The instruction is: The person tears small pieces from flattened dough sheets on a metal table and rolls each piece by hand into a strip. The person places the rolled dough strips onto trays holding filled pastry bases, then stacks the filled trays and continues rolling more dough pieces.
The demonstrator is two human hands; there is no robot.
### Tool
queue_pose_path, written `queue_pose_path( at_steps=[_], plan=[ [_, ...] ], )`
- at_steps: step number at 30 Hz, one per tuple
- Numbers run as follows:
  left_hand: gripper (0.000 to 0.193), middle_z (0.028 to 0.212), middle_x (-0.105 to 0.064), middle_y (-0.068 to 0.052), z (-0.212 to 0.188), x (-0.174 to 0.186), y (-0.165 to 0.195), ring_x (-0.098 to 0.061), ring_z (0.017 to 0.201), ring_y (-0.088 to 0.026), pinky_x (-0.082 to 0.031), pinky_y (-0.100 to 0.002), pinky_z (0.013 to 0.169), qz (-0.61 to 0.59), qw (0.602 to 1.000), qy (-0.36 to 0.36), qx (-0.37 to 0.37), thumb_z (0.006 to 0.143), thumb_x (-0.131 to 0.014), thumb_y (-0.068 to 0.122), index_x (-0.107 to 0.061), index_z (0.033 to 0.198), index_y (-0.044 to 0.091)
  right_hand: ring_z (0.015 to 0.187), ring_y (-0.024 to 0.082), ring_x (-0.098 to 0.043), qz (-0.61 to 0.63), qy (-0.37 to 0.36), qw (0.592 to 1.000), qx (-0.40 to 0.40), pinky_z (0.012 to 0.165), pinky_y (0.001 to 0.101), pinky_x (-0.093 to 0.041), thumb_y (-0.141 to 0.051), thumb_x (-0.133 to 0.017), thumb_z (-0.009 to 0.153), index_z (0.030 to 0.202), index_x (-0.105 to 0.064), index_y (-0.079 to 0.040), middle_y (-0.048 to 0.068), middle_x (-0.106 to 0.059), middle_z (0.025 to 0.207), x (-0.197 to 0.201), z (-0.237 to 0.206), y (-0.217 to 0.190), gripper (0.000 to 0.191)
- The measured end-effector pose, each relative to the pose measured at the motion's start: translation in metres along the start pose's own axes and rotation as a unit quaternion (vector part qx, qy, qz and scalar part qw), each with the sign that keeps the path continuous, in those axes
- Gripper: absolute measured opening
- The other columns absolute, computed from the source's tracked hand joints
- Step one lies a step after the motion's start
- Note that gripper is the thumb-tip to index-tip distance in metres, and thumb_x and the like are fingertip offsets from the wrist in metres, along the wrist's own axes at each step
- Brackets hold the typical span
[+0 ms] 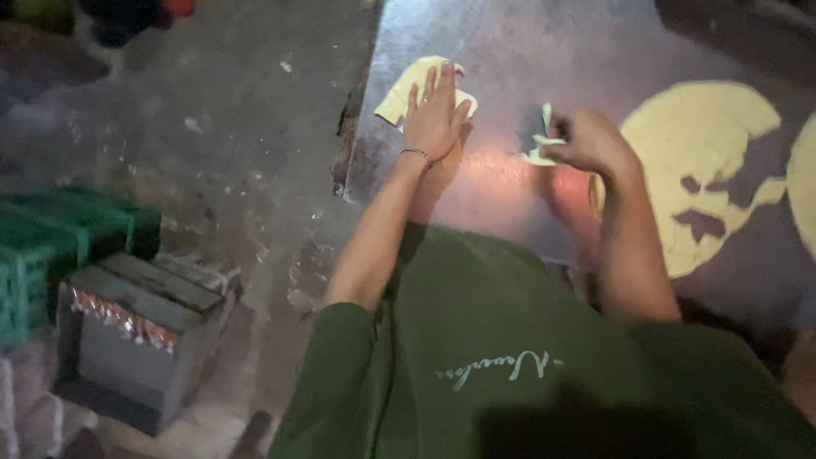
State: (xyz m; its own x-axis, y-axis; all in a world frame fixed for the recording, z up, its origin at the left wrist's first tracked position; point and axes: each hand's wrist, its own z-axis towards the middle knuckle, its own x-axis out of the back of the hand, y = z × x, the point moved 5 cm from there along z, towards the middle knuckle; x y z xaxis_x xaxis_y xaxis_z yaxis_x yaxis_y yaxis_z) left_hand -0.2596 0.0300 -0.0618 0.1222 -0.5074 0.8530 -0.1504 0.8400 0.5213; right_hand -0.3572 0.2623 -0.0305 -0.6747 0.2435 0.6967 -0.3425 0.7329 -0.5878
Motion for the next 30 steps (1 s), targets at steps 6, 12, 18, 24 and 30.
queue_pose_path(
  at_steps=[6,12,18,24,30],
  plan=[
    [0.041,0.125,-0.074,-0.014,-0.042,-0.044,0.089,-0.075,0.113,-0.027,-0.060,-0.035,0.099,-0.415,0.909,-0.008,-0.042,0.089,-0.072,0.006,-0.068,0.130,0.005,0.093,0.020,-0.072,0.186,0.339,0.916,-0.104,0.083,0.0351,-0.058,-0.017,-0.076,0.099,0.114,-0.061,0.001,0.012,-0.073,0.100,-0.031,-0.101,0.004,0.028],
    [0.033,0.115,-0.077,-0.010,-0.049,-0.057,0.088,-0.073,0.103,-0.018,-0.060,-0.031,0.092,-0.592,0.801,-0.030,0.078,0.096,-0.074,0.006,-0.069,0.128,0.002,0.128,0.020,-0.060,0.364,0.384,0.848,-0.023,0.107,0.0308,-0.050,-0.011,-0.060,0.110,0.142,-0.048,0.002,0.011,-0.059,0.138,-0.068,-0.115,-0.078,0.037],
    [0.024,0.129,-0.059,-0.006,-0.062,-0.035,0.112,-0.066,0.112,-0.013,-0.060,-0.029,0.091,-0.650,0.744,-0.152,-0.013,0.095,-0.075,0.008,-0.074,0.118,0.002,0.114,0.015,-0.065,0.394,0.454,0.792,-0.104,0.102,0.0281,-0.053,-0.004,-0.065,0.105,0.132,-0.062,0.004,0.008,-0.069,0.124,-0.077,-0.150,-0.061,0.029],
    [0.021,0.109,-0.069,-0.003,-0.073,-0.038,0.147,-0.068,0.094,-0.011,-0.058,-0.026,0.082,-0.634,0.745,-0.207,0.016,0.097,-0.072,0.012,-0.076,0.117,0.007,0.097,0.011,-0.066,0.429,0.506,0.737,-0.130,0.089,0.0255,-0.054,0.002,-0.069,0.100,0.118,-0.064,0.005,0.005,-0.069,0.107,-0.087,-0.171,-0.034,0.019],
    [0.017,0.092,-0.066,-0.001,-0.067,-0.025,0.178,-0.065,0.079,-0.008,-0.055,-0.025,0.071,-0.626,0.775,-0.073,0.049,0.098,-0.067,0.013,-0.068,0.114,0.007,0.102,0.012,-0.068,0.445,0.492,0.747,-0.038,0.093,0.0251,-0.056,0.006,-0.060,0.101,0.118,-0.062,0.004,0.004,-0.069,0.107,-0.067,-0.166,-0.029,0.017]
  ],
)
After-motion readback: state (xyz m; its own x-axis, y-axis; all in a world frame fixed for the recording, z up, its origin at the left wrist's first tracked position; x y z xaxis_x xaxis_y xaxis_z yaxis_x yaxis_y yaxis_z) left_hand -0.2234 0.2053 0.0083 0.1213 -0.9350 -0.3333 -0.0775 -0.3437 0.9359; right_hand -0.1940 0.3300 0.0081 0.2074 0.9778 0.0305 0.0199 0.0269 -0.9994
